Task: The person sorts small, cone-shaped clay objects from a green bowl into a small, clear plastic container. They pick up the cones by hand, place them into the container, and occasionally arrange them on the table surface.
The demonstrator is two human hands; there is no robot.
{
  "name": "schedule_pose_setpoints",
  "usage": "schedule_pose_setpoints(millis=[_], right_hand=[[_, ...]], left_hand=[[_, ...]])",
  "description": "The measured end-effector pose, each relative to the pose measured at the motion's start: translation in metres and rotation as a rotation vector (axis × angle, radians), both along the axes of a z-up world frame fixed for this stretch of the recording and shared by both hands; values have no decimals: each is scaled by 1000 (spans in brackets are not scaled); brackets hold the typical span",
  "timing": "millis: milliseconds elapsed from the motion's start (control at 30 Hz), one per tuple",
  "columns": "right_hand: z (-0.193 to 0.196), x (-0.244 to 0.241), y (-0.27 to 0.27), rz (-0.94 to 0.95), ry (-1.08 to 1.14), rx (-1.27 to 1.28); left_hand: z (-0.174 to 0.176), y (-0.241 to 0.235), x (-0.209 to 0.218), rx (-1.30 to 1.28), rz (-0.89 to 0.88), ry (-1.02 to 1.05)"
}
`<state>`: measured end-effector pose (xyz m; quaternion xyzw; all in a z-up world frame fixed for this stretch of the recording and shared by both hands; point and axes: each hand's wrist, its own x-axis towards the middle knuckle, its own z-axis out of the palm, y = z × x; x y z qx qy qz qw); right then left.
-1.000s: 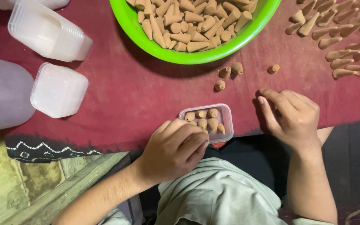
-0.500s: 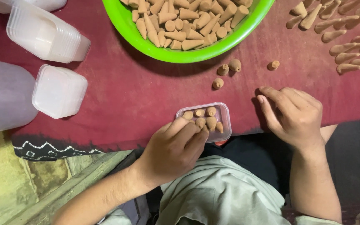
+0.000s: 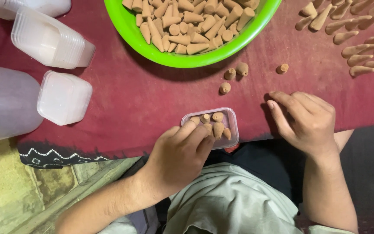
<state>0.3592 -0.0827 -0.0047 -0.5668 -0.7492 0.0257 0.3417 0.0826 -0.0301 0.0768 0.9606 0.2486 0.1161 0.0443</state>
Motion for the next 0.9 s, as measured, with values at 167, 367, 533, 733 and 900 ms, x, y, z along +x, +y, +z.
schedule_pose_setpoints(millis=[167,367,533,733,900], right_hand=[[-1,0,0,-3,4,3],[-1,0,1,6,19,17],[-1,1,1,4,32,14],[0,0,0,0,50,19],[-1,1,0,0,42,13]], left_hand=[[3,0,0,-27,-7,-38],[7,0,2,-73,8,-50],[5,2,10,14,18,-37],[1,3,15,100,67,-68],[-3,2,13,39,104,-149]])
